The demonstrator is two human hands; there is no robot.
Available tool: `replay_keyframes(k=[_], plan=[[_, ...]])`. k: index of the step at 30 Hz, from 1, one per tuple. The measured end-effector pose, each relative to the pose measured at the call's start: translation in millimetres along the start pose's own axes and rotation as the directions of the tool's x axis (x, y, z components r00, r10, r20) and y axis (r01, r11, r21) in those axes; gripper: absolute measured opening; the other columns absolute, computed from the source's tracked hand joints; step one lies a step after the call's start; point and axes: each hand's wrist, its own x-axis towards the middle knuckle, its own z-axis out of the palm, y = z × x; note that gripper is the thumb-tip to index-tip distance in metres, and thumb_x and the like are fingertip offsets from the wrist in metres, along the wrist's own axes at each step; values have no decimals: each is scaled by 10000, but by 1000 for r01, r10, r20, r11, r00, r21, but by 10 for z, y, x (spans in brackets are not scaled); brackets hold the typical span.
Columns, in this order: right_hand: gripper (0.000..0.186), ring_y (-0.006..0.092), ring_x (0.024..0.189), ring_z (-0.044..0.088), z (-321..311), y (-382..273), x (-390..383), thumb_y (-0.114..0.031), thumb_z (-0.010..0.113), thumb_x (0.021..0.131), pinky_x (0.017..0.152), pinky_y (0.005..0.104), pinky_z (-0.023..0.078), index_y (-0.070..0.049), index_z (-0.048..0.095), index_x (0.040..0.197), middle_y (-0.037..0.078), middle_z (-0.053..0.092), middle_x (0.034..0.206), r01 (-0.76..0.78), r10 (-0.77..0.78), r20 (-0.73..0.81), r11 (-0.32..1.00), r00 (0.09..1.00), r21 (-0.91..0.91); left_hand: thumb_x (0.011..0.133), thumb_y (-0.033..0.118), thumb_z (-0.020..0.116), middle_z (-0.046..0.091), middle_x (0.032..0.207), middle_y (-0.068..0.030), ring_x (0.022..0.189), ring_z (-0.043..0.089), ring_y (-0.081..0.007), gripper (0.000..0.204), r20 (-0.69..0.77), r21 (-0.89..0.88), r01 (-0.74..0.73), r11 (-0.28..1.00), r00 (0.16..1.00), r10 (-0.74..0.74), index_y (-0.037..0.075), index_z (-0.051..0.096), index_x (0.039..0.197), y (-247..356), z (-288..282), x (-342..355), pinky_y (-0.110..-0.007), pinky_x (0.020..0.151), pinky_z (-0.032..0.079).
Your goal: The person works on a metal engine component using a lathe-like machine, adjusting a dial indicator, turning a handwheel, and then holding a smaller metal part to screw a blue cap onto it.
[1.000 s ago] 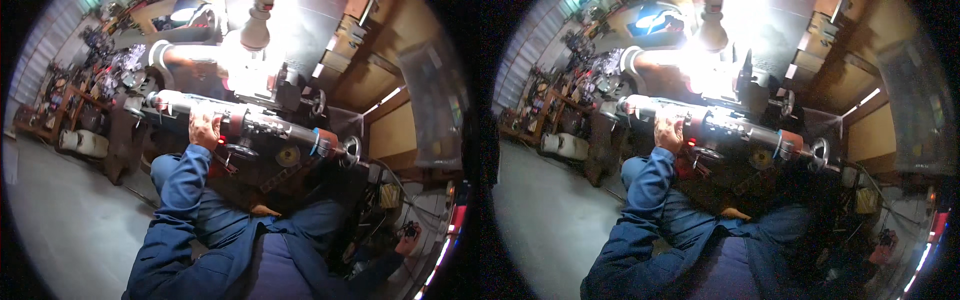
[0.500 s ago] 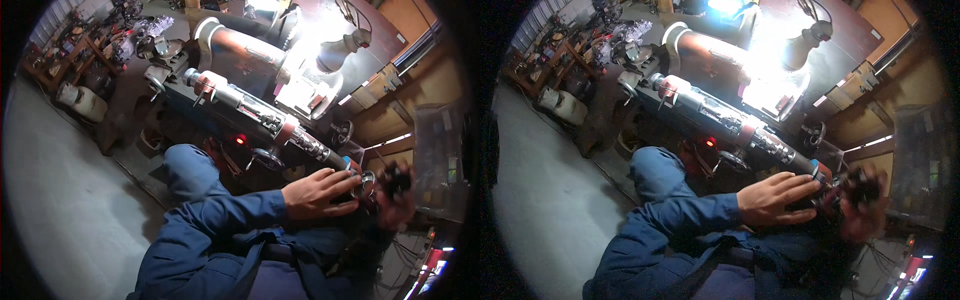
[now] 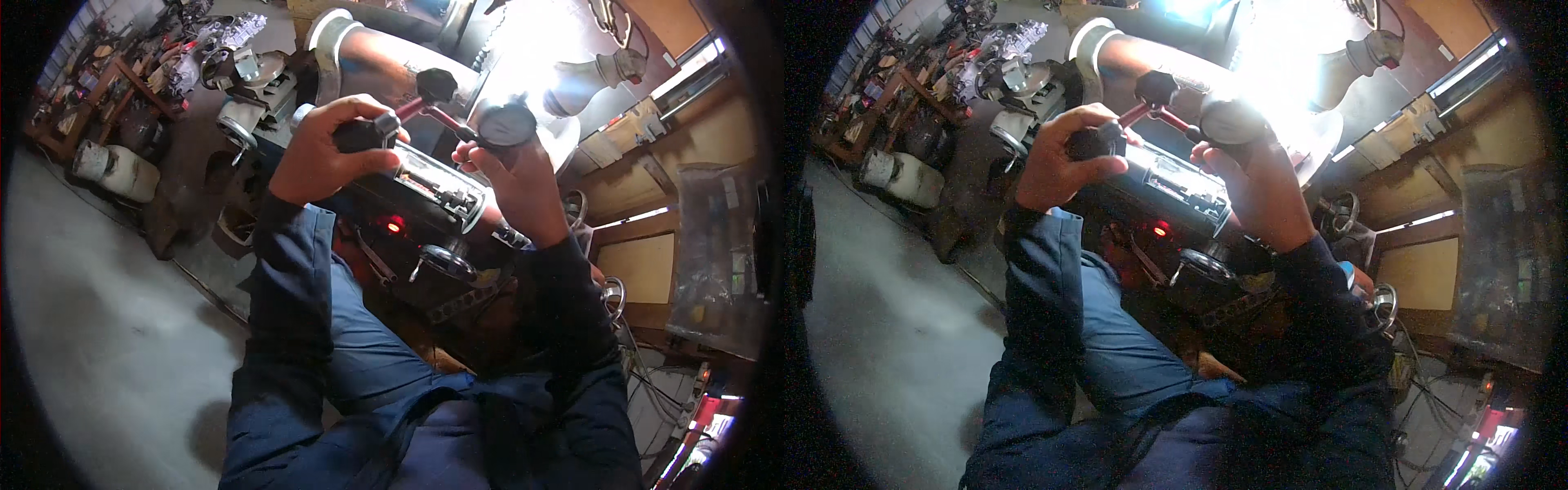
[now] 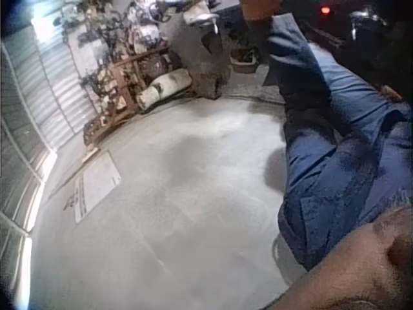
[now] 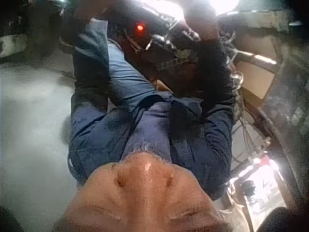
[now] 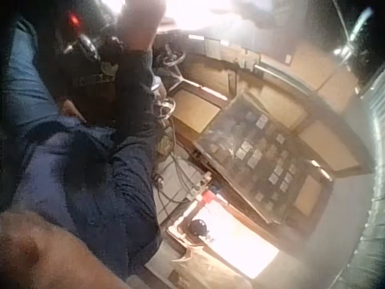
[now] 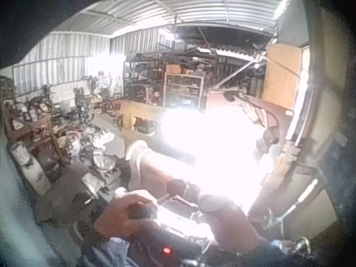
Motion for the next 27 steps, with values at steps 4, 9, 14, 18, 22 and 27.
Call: replay_keyframes(k=[4, 9, 14, 18, 22, 27], plan=[[369, 206, 938, 706, 126, 454, -2, 4, 677, 915, 856, 327, 575, 59, 479, 1221, 156, 699, 996, 248, -282, -17, 868, 959, -430, 706, 80, 847, 709, 978, -109, 917, 663, -277, 431, -48, 392, -65, 918, 995, 91, 27, 670, 1096, -220, -16, -47, -368, 875, 497], [313, 200, 928, 709, 173, 566, -48, 20, 671, 914, 857, 322, 581, 43, 509, 1181, 135, 702, 1006, 171, -203, -39, 898, 978, -405, 683, 37, 813, 698, 1025, -126, 973, 655, -307, 454, -34, 487, -40, 873, 997, 65, 51, 672, 1115, -329, 29, -49, -376, 876, 501], [251, 184, 911, 711, 238, 471, -27, 24, 699, 892, 842, 305, 584, 53, 608, 1124, 122, 728, 958, -44, 52, -120, 996, 991, 72, 659, -53, 792, 693, 1027, -120, 944, 670, -270, 476, -58, 430, -28, 902, 997, 58, 35, 666, 1109, -448, 44, -36, -355, 823, 532], [203, 101, 805, 683, 244, 529, -16, -13, 738, 844, 706, 253, 547, 30, 712, 1040, 79, 754, 935, -41, 63, -209, 993, 976, 110, 717, -29, 753, 679, 1049, -143, 997, 653, -338, 426, -59, 486, -7, 874, 997, 40, 45, 665, 1127, -434, 81, -10, -391, 864, 518], [342, 181, 902, 711, 218, 529, -73, 29, 713, 877, 817, 297, 591, 85, 565, 1180, 151, 716, 994, -56, 92, -171, 978, 981, 201, 729, -23, 746, 677, 1063, -151, 1001, 652, -350, 428, 19, 560, -16, 829, 1000, 6, 52, 662, 1141, -458, 108, -22, -406, 864, 517], [402, 97, 837, 674, 201, 615, -84, -57, 743, 851, 732, 246, 539, 41, 617, 1220, 105, 755, 962, -20, 60, -179, 976, 982, 217, 751, -52, 719, 686, 1047, -139, 975, 658, -357, 445, -62, 575, 18, 818, 998, 22, 87, 612, 1160, -323, 185, -75, -436, 838, 514]])
